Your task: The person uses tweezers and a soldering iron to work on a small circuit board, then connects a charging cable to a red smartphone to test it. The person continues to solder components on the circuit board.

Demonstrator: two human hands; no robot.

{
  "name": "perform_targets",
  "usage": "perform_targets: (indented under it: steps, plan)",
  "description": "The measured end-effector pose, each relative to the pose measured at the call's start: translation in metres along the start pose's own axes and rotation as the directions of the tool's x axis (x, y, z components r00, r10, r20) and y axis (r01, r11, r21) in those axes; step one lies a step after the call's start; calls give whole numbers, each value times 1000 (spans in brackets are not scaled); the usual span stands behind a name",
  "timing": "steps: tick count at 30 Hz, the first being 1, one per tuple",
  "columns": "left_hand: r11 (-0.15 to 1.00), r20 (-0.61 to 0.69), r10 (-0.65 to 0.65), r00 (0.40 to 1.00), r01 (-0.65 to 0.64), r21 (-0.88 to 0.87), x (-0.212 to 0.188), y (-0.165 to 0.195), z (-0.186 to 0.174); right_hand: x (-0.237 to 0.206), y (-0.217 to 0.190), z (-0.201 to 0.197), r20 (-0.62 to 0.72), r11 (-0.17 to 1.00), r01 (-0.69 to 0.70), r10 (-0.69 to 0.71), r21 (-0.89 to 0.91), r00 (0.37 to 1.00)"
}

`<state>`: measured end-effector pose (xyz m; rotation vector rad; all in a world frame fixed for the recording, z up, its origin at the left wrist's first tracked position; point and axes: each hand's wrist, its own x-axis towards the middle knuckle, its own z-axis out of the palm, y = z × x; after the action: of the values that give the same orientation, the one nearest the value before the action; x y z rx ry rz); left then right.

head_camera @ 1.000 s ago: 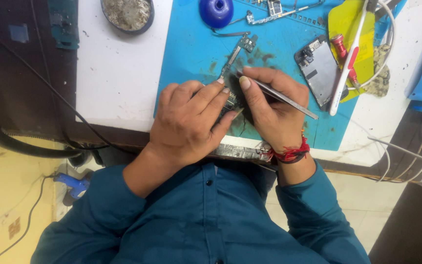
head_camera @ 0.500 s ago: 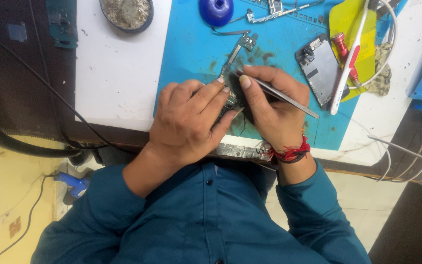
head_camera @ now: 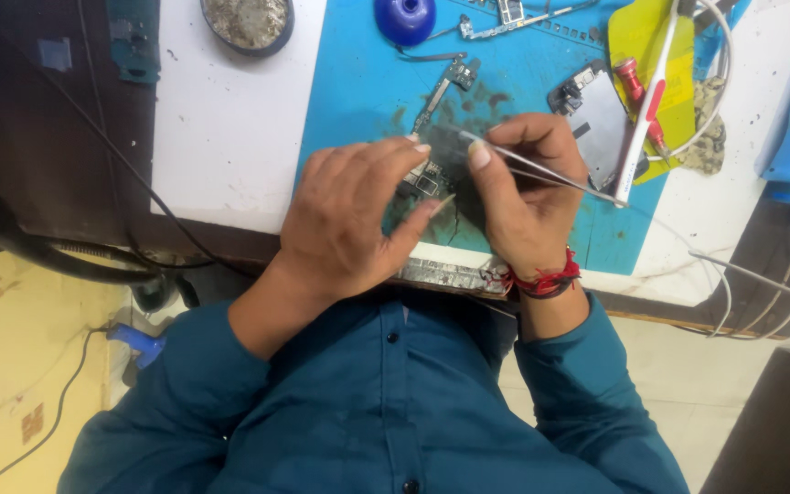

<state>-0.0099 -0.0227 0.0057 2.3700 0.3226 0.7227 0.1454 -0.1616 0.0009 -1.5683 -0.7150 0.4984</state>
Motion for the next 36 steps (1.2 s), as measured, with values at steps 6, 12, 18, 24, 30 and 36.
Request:
perform_targets:
  steps: [6, 12, 18, 24, 30, 36]
  plan:
    - [1000, -88, -4, 996, 3, -11, -6, -6, 1, -3, 6, -8, 215, 976, -108, 66, 189, 974]
    - [998, -181, 66, 981, -63, 19, -16, -12, 5, 1, 9, -10, 266, 973, -80, 19, 217, 964]
    - [997, -189, 35, 981, -48, -63, -11, -16, 2, 5, 17, -12, -4, 946, 132, -137, 296, 991]
    - [959, -149, 198, 969, -159, 236, -4, 6, -8, 7, -1, 0, 84, 863, 461, -454, -206, 887]
    - [997, -43, 59, 997, -57, 44, -19, 17, -34, 4, -42, 20, 436, 698, 664, -527, -268, 729]
    - [947, -192, -272, 943, 227, -228, -62, 15, -60, 72, -40, 63, 384, 748, 606, -494, -271, 780]
